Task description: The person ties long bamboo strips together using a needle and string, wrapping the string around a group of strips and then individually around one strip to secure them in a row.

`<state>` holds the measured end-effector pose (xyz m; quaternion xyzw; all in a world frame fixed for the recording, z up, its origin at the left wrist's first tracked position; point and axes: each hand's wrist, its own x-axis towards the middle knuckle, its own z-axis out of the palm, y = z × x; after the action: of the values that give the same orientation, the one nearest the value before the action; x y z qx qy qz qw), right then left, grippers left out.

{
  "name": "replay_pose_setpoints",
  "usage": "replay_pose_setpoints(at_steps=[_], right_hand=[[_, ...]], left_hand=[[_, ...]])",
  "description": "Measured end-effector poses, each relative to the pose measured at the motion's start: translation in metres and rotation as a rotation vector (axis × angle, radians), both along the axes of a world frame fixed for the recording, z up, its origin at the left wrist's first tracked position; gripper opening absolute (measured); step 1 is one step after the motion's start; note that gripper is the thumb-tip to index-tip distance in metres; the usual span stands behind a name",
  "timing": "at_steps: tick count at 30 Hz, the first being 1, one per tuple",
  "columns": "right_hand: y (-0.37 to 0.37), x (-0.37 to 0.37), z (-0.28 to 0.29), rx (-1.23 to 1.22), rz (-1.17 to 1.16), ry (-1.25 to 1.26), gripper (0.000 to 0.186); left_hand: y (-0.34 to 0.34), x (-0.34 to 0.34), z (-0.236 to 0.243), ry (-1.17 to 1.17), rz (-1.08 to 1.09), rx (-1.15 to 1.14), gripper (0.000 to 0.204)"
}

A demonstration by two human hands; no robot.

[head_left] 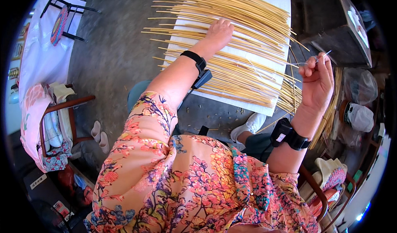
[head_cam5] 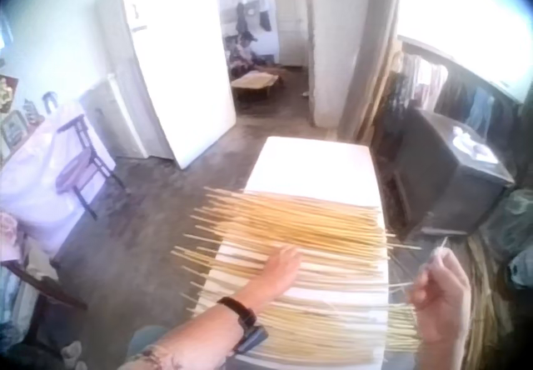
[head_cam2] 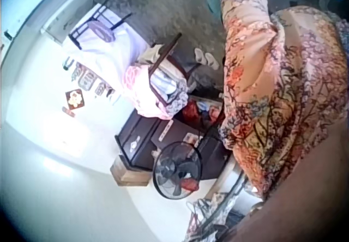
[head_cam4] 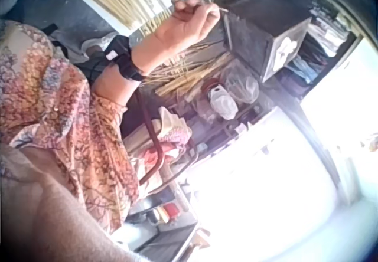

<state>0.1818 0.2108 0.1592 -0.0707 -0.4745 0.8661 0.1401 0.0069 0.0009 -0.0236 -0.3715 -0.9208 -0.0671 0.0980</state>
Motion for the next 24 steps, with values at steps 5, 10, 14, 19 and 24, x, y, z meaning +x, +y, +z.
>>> replay_pose_setpoints(at_steps=[5,10,14,19,24], right_hand=[[-0.001,0.003,0.0,0.022,-0.074,-0.014,0.008],[0.001,0.0,-0.009,0.083,-0.159,-0.113,0.008],[-0.008,-0.008,-0.01,0.269,-0.208,-0.248,0.01],[-0.019,-0.017,-0.032,0.956,-0.385,-0.137,0.01],[-0.037,-0.013,-0.025,1.172,-0.45,-0.029,0.01]], left_hand=[[-0.004,-0.003,0.001,0.048,0.027,-0.011,0.014],[0.005,-0.005,0.049,-0.008,0.019,0.102,0.009],[0.009,0.013,0.115,-0.257,0.059,0.235,0.005],[0.003,0.036,0.139,-0.693,0.046,0.425,0.007],[-0.01,0.068,0.145,-1.149,0.117,0.624,0.004]])
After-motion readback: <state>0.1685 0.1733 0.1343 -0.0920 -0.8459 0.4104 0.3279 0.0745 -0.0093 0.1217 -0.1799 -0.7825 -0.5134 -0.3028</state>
